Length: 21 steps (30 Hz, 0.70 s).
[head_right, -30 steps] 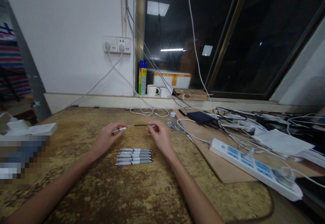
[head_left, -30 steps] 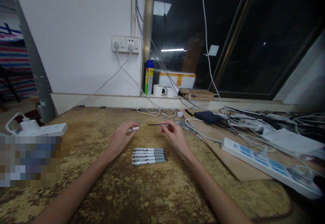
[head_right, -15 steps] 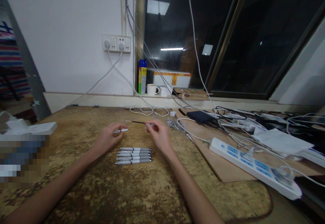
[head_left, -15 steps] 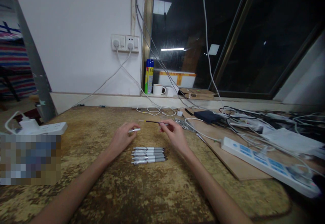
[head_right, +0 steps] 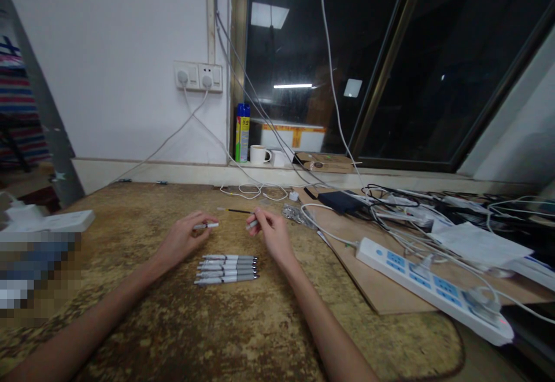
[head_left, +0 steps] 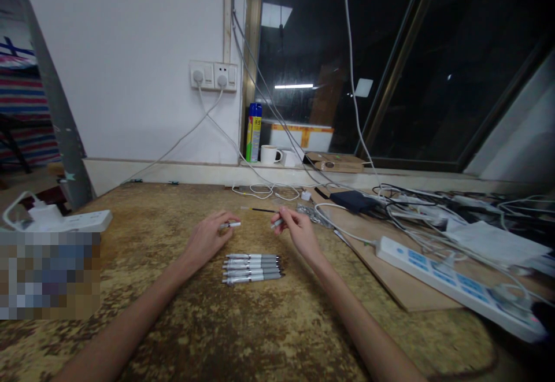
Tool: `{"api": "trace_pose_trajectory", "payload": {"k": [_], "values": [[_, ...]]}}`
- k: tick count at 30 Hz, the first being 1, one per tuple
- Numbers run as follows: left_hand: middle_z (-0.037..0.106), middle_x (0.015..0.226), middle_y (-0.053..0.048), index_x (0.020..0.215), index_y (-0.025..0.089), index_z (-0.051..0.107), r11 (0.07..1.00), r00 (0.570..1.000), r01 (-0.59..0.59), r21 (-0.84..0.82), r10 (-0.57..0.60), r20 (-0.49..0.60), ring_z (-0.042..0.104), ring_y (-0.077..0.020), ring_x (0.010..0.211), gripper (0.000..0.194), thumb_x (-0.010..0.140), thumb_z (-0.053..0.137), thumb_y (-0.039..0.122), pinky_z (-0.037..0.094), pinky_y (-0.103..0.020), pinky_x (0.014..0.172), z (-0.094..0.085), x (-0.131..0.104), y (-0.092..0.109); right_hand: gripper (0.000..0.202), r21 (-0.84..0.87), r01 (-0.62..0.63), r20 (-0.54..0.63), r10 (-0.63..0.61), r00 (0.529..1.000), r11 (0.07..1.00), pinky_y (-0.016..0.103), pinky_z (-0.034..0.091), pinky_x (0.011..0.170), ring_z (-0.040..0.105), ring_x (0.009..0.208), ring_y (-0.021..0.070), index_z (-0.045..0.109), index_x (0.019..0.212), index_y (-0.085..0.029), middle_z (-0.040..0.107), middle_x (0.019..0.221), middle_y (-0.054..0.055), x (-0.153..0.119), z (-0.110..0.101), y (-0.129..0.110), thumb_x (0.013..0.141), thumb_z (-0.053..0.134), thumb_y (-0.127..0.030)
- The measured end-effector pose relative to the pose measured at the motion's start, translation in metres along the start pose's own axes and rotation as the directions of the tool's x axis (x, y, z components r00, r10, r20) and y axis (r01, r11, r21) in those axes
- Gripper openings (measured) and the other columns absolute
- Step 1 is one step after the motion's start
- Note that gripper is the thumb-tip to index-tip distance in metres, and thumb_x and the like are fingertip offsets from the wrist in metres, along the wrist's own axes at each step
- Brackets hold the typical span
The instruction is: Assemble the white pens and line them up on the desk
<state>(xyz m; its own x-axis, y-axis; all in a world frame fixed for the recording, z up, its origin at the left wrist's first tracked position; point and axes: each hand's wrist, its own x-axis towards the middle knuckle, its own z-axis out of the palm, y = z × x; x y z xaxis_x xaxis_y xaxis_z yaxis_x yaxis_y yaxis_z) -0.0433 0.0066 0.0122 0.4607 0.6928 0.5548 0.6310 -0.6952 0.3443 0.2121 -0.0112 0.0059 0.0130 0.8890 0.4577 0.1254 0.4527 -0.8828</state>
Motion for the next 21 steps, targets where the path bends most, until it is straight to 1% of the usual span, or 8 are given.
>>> {"api": "trace_pose_trajectory", "payload": {"k": [6,9,12,15,17,21], "values": [[0.069,0.116,-0.004,0.114,0.026,0.069,1.0,1.0,0.024,-0.003,-0.024,-0.003,0.064,-0.0235,0.109,0.027,0.095,0.049,0.028,0.05,-0.037,0.095,-0.0012,-0.0005,0.0024,0.054,0.008,0.017,0.002,-0.017,1.0,1.0,0.027,0.048,0.058,0.061,0.056,0.0156,0.07,0.078,-0.016,0.068,0.068,0.006,0.0001,0.0002,-0.0011,0.091,0.05,-0.064],[0.069,0.117,-0.004,0.115,0.026,0.068,1.0,1.0,0.03,0.007,-0.03,-0.01,0.063,-0.0235,0.109,0.027,0.095,0.049,0.027,0.049,-0.037,0.096,0.0002,-0.0008,0.0007,0.047,-0.001,0.049,0.002,-0.049,0.999,0.999,0.027,0.049,0.062,0.062,0.062,0.016,0.07,0.082,-0.017,0.069,0.075,0.006,0.0001,0.0,-0.0011,0.091,0.054,-0.06],[0.069,0.117,-0.004,0.115,0.026,0.069,0.999,0.999,0.04,0.017,-0.04,-0.017,0.063,-0.0234,0.108,0.027,0.095,0.05,0.026,0.05,-0.037,0.095,0.0011,-0.0012,-0.0004,0.04,-0.043,0.066,-0.008,-0.066,0.998,0.997,0.028,0.05,0.065,0.064,0.066,0.0168,0.071,0.091,-0.017,0.071,0.082,0.006,0.0,-0.0007,0.0001,0.089,0.059,-0.055],[0.07,0.117,-0.004,0.116,0.026,0.069,0.999,0.999,0.043,0.011,-0.043,-0.013,0.064,-0.0235,0.107,0.028,0.095,0.049,0.028,0.051,-0.036,0.092,0.0014,-0.0014,-0.0002,0.035,-0.118,0.069,-0.02,-0.072,0.997,0.991,0.027,0.05,0.064,0.065,0.065,0.0175,0.072,0.1,-0.017,0.07,0.075,0.005,-0.0001,-0.0017,0.0021,0.088,0.062,-0.049],[0.069,0.118,-0.004,0.118,0.027,0.068,0.999,0.999,0.042,-0.001,-0.042,-0.006,0.064,-0.0236,0.107,0.03,0.096,0.048,0.029,0.052,-0.036,0.091,0.0016,-0.0014,0.0002,0.032,-0.163,0.086,-0.025,-0.091,0.996,0.983,0.027,0.05,0.063,0.065,0.064,0.0173,0.072,0.101,-0.018,0.07,0.075,0.004,-0.0001,-0.0023,0.003,0.088,0.062,-0.045],[0.07,0.118,-0.004,0.119,0.028,0.068,1.0,0.999,0.031,-0.004,-0.031,-0.008,0.064,-0.0232,0.107,0.031,0.097,0.047,0.03,0.05,-0.036,0.094,0.0018,-0.001,-0.0003,0.027,-0.198,0.119,-0.032,-0.127,0.991,0.973,0.026,0.05,0.062,0.065,0.064,0.0164,0.073,0.1,-0.018,0.072,0.082,0.005,0.0,-0.0028,0.0025,0.089,0.061,-0.04]]}}
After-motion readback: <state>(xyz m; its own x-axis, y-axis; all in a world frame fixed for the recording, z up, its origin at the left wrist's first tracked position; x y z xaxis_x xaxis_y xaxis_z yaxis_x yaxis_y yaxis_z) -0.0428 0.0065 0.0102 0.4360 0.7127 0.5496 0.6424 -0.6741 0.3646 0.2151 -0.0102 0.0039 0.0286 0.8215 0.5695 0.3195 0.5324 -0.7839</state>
